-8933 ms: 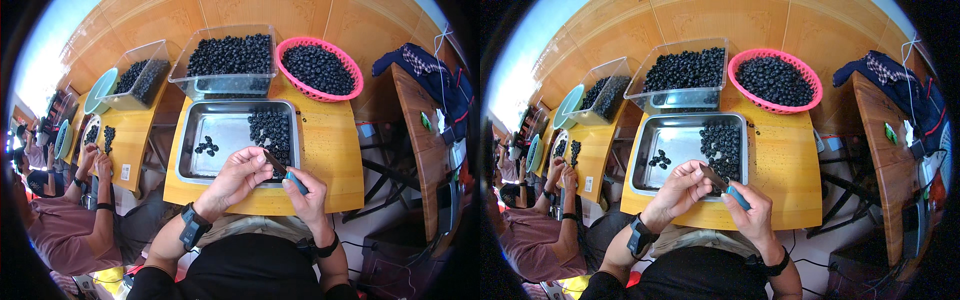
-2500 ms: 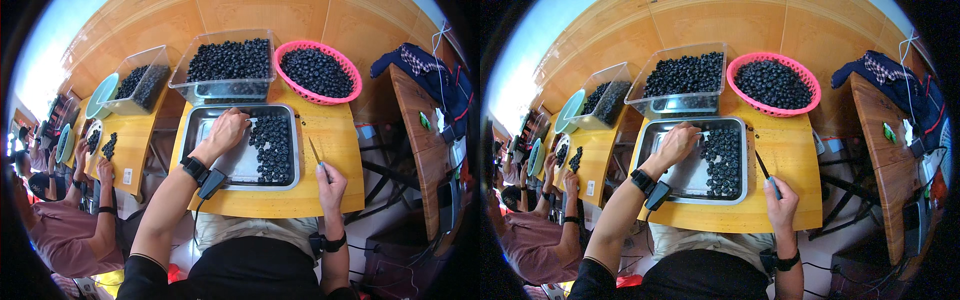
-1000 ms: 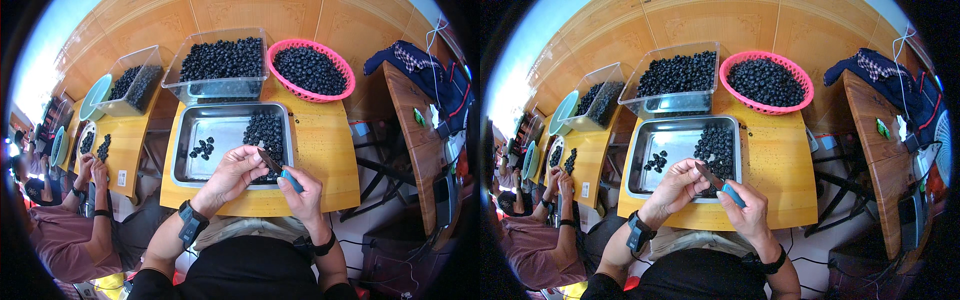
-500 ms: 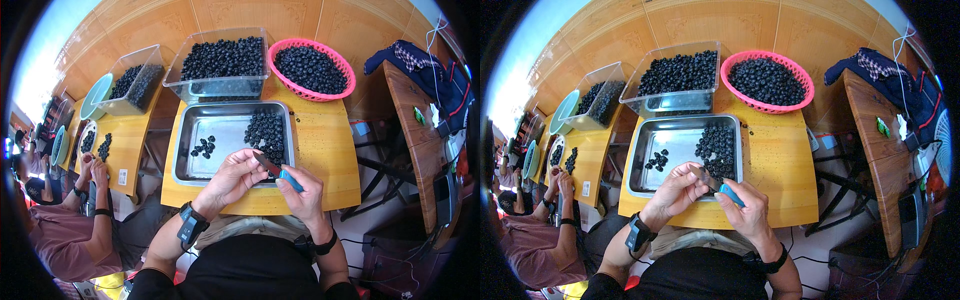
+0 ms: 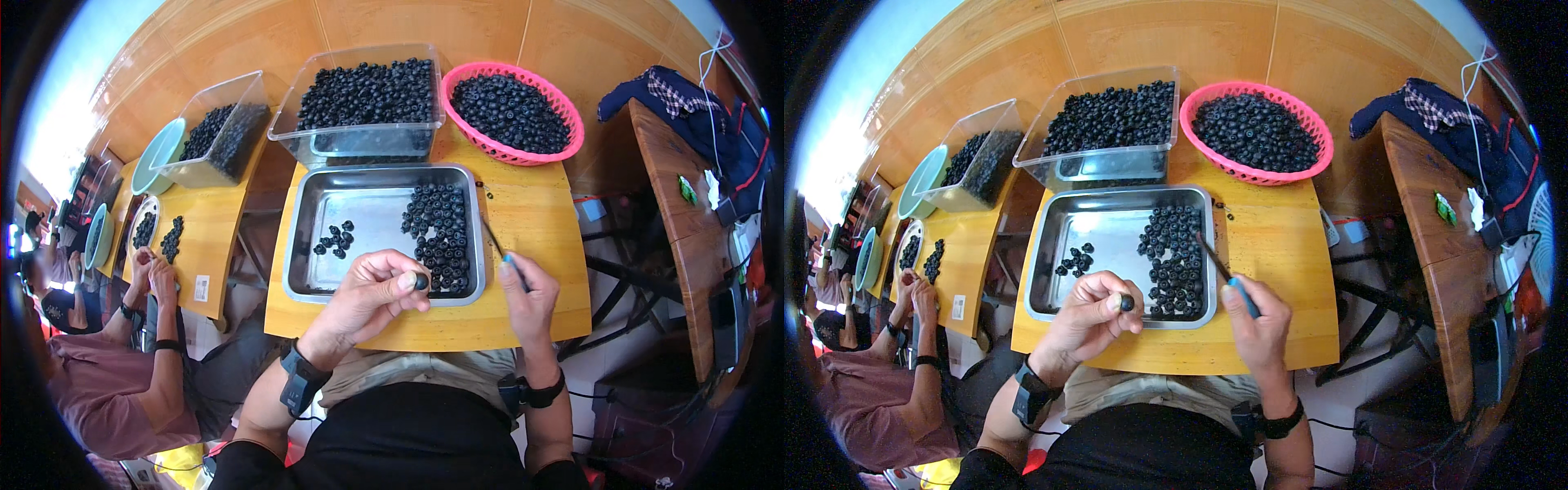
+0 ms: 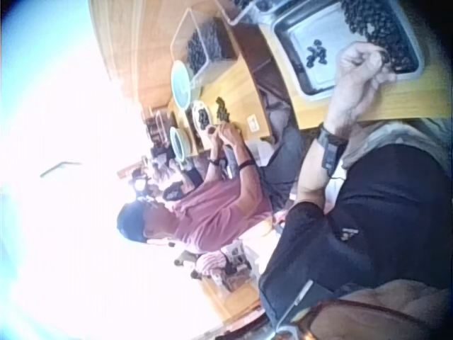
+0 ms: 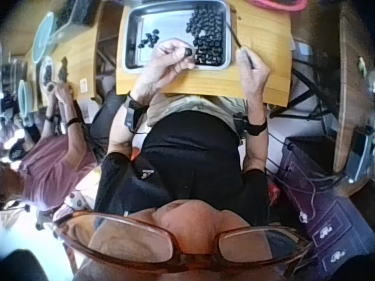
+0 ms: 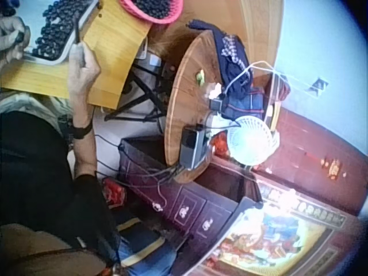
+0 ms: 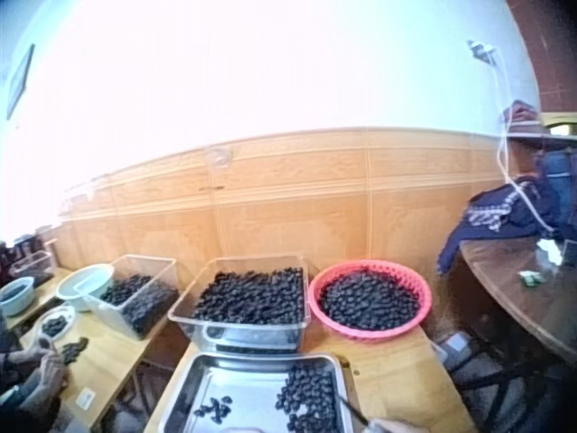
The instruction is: Sorting and trimming small black cylindrical or spherical parts using a utility knife.
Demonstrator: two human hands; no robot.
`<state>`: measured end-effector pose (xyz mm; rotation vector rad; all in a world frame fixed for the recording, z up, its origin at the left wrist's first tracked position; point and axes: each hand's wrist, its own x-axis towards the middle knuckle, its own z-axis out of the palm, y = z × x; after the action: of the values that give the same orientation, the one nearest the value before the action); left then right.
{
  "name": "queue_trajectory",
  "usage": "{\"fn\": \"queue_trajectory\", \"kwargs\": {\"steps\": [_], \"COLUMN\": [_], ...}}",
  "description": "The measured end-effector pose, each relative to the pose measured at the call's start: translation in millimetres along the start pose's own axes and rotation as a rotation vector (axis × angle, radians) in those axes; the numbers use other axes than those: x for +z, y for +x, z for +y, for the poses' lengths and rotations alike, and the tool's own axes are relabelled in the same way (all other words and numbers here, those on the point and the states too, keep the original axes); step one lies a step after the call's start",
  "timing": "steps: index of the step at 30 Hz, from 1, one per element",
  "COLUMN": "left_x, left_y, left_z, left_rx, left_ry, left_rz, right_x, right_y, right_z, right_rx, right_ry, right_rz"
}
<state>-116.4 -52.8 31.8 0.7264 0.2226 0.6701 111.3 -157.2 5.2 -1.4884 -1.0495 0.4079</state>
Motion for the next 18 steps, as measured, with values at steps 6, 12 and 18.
{"fn": "queue_trajectory", "kwargs": {"steps": [6, 12, 18], "left_x": [-33.0, -49.8, -66.8], "left_y": [5.5, 8.3, 14.8], "left_z": [30.4, 55.9, 62.0], "left_rx": [0.078, 0.178, 0.215], "left_ry": [0.946, 1.691, 1.992], "left_rz": [0.303, 0.314, 0.238], "right_x": [-11.0, -15.5, -17.4], "right_y": [2.4, -1.2, -4.2], "right_z": [15.0, 28.4, 35.7], "right_rx": [0.059, 0.092, 0.119], "right_ry": [0.010, -0.025, -0.047], "right_rz": [0.049, 0.034, 0.051]}}
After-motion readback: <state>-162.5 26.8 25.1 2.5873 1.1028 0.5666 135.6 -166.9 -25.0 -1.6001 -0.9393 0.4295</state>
